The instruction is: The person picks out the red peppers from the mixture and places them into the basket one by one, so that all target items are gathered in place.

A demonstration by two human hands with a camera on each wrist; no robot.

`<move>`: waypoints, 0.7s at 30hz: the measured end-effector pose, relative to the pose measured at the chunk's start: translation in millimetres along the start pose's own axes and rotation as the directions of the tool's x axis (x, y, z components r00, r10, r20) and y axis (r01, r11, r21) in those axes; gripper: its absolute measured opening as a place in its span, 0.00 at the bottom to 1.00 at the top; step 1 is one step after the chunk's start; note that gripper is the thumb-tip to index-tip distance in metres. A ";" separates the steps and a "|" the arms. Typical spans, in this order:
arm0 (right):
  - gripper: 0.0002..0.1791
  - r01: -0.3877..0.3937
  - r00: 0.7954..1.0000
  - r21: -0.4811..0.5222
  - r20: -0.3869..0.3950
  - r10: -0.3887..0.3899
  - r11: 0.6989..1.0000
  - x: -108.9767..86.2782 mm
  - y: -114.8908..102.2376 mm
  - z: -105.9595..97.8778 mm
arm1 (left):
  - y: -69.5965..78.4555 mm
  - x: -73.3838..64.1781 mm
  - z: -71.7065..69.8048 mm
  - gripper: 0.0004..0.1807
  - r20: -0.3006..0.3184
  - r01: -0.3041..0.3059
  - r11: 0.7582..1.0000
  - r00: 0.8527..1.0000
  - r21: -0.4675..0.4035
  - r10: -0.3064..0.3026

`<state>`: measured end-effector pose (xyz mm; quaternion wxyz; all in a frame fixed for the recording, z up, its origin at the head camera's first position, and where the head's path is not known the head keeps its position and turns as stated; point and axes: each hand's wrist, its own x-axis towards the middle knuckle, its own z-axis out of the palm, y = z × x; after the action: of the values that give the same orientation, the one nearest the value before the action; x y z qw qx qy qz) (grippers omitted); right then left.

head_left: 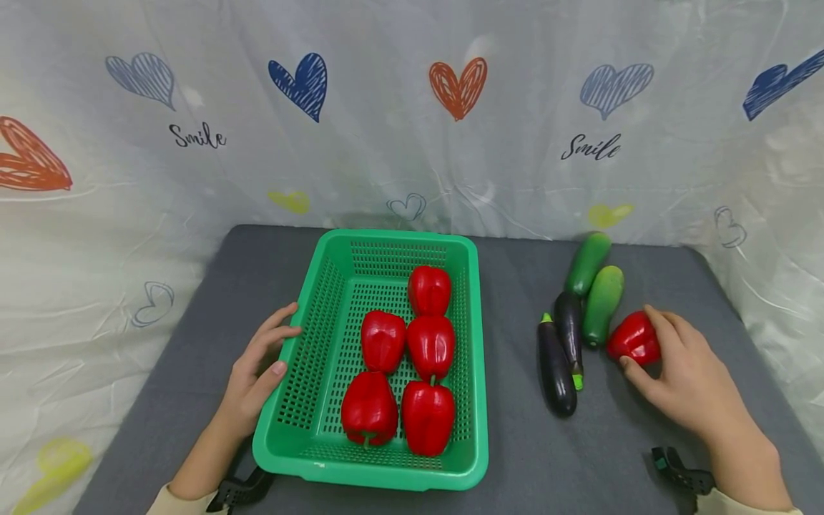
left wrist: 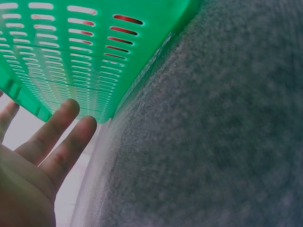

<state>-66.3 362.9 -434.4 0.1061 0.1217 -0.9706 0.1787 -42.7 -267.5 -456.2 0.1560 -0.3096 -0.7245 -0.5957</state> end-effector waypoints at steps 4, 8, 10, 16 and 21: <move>0.49 0.001 1.000 -0.013 -0.003 -0.002 1.000 0.0 -1.0 -1.2 | -0.7 0.4 0.1 0.22 0.002 -0.005 1.000 1.000 -0.008 0.005; 0.49 0.008 1.000 -0.019 -0.017 -0.009 1.000 0.2 -1.5 -1.8 | -0.9 0.8 0.2 0.22 0.000 -0.006 1.000 1.000 -0.014 0.006; 0.50 0.011 1.000 -0.021 -0.018 -0.011 1.000 0.5 -2.1 -2.3 | -0.8 0.9 0.3 0.22 0.001 -0.006 1.000 1.000 -0.016 0.006; 0.49 0.034 0.999 -0.022 -0.016 -0.034 0.999 1.3 -4.8 -4.7 | -0.8 1.0 0.4 0.22 0.001 -0.006 1.000 1.000 -0.020 0.006; 0.49 0.085 0.995 -0.019 -0.044 -0.086 0.996 3.1 -6.0 -4.8 | -0.9 0.8 0.4 0.22 0.001 -0.010 1.000 1.000 -0.015 0.010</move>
<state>-66.7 358.6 -427.3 0.1365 0.1581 -0.9634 0.1681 -43.9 -267.0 -456.5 0.1562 -0.3145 -0.7186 -0.6002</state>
